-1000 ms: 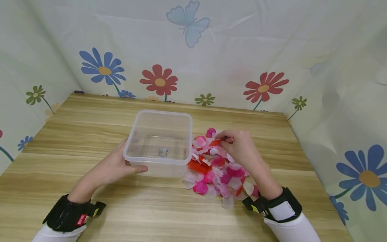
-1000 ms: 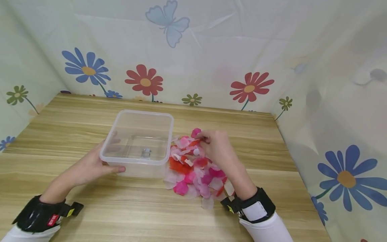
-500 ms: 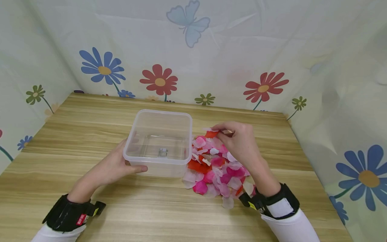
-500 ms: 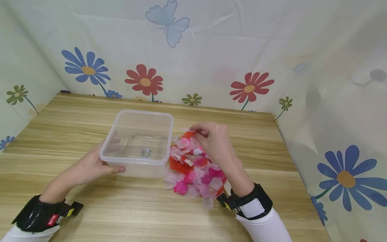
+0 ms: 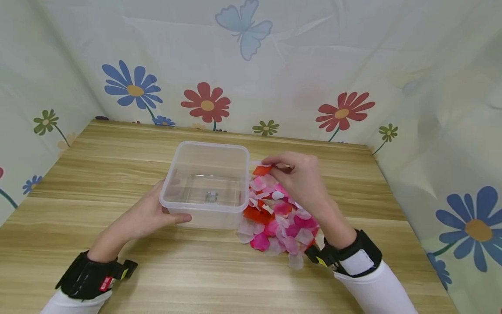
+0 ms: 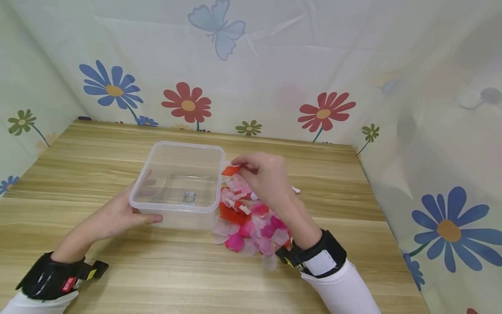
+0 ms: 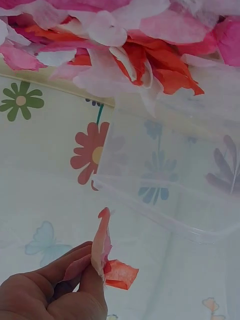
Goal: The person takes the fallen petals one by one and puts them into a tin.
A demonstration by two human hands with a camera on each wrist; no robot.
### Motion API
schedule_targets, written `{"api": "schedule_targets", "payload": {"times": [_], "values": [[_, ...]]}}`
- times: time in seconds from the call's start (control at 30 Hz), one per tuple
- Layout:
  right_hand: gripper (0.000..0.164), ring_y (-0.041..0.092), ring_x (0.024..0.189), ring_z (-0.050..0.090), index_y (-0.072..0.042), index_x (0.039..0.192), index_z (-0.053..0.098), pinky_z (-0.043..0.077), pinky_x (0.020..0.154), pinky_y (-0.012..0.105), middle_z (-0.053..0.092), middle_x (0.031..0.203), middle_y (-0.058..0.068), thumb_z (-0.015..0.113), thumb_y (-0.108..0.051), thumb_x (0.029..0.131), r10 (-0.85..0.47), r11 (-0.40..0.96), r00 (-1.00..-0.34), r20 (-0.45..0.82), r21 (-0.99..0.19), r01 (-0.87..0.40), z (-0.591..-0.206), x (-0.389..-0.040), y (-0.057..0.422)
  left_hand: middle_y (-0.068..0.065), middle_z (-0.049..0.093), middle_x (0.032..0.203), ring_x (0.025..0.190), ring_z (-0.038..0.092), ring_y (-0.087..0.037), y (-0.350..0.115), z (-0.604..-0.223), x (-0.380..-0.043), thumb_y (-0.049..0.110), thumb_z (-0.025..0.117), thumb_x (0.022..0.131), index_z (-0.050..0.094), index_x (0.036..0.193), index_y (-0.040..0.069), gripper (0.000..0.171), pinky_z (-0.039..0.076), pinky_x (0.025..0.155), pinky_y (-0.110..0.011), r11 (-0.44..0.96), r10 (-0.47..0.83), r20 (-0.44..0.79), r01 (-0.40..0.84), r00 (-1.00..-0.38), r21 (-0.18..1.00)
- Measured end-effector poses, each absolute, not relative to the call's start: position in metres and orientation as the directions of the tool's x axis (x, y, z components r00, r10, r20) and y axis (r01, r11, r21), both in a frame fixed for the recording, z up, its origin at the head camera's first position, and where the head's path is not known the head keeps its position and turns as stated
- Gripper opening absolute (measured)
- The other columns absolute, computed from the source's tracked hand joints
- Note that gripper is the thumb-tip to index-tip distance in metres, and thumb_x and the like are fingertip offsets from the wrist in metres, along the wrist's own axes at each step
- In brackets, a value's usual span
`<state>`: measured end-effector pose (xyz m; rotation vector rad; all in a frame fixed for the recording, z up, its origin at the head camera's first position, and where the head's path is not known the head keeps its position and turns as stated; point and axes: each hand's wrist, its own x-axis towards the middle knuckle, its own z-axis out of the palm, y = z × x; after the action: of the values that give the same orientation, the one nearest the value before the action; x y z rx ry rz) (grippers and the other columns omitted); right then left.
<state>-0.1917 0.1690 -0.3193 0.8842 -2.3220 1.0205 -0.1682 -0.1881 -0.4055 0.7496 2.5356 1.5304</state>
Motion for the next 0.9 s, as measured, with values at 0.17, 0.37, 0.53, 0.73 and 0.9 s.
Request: {"api": "schedule_targets", "payload": {"times": [0.17,0.37,0.53,0.73,0.9], "values": [[0.019,0.017,0.090,0.074,-0.002,0.102,0.080,0.061,0.078,0.032,0.077,0.096,0.006,0.082,0.005,0.084,-0.405,0.481,-0.665,0.628,-0.472,-0.739,-0.317,-0.194,0.160,-0.022,0.048,0.143,0.115,0.061,-0.042,-0.188,-0.405,-0.168,0.012,0.090,0.081,0.020,0.162,0.016,0.108,0.057,0.088,-0.046,0.388,0.451,0.167,0.361,-0.877,0.848],[0.019,0.015,0.088,0.073,-0.002,0.101,0.080,0.061,0.078,0.032,0.077,0.095,0.004,0.081,0.007,0.084,-0.414,0.455,-0.650,0.637,-0.473,-0.754,-0.317,-0.195,0.154,-0.021,0.048,0.144,0.115,0.061,-0.041,-0.188,-0.405,-0.168,0.012,0.090,0.080,0.020,0.162,0.016,0.108,0.057,0.088,-0.047,0.389,0.455,0.165,0.362,-0.875,0.847],[0.019,0.015,0.089,0.073,-0.003,0.102,0.080,0.061,0.078,0.031,0.077,0.096,0.005,0.081,0.005,0.085,-0.430,0.432,-0.647,0.630,-0.486,-0.760,-0.316,-0.195,0.147,-0.022,0.048,0.144,0.116,0.061,-0.041,-0.188,-0.405,-0.167,0.012,0.090,0.081,0.019,0.162,0.013,0.107,0.057,0.089,-0.047,0.396,0.454,0.161,0.360,-0.876,0.845],[0.019,0.017,0.089,0.074,-0.001,0.101,0.080,0.061,0.077,0.030,0.077,0.096,0.006,0.082,0.005,0.084,-0.439,0.402,-0.626,0.644,-0.483,-0.778,-0.317,-0.196,0.140,-0.022,0.048,0.144,0.117,0.061,-0.042,-0.188,-0.404,-0.167,0.012,0.089,0.082,0.019,0.162,0.012,0.106,0.057,0.090,-0.046,0.392,0.453,0.156,0.353,-0.878,0.850],[0.018,0.015,0.089,0.073,-0.003,0.100,0.080,0.061,0.077,0.029,0.077,0.095,0.005,0.081,0.006,0.084,-0.451,0.390,-0.619,0.643,-0.482,-0.785,-0.318,-0.197,0.135,-0.022,0.048,0.144,0.117,0.060,-0.042,-0.189,-0.405,-0.167,0.012,0.089,0.082,0.020,0.162,0.012,0.106,0.056,0.090,-0.046,0.382,0.453,0.160,0.354,-0.877,0.854]]}}
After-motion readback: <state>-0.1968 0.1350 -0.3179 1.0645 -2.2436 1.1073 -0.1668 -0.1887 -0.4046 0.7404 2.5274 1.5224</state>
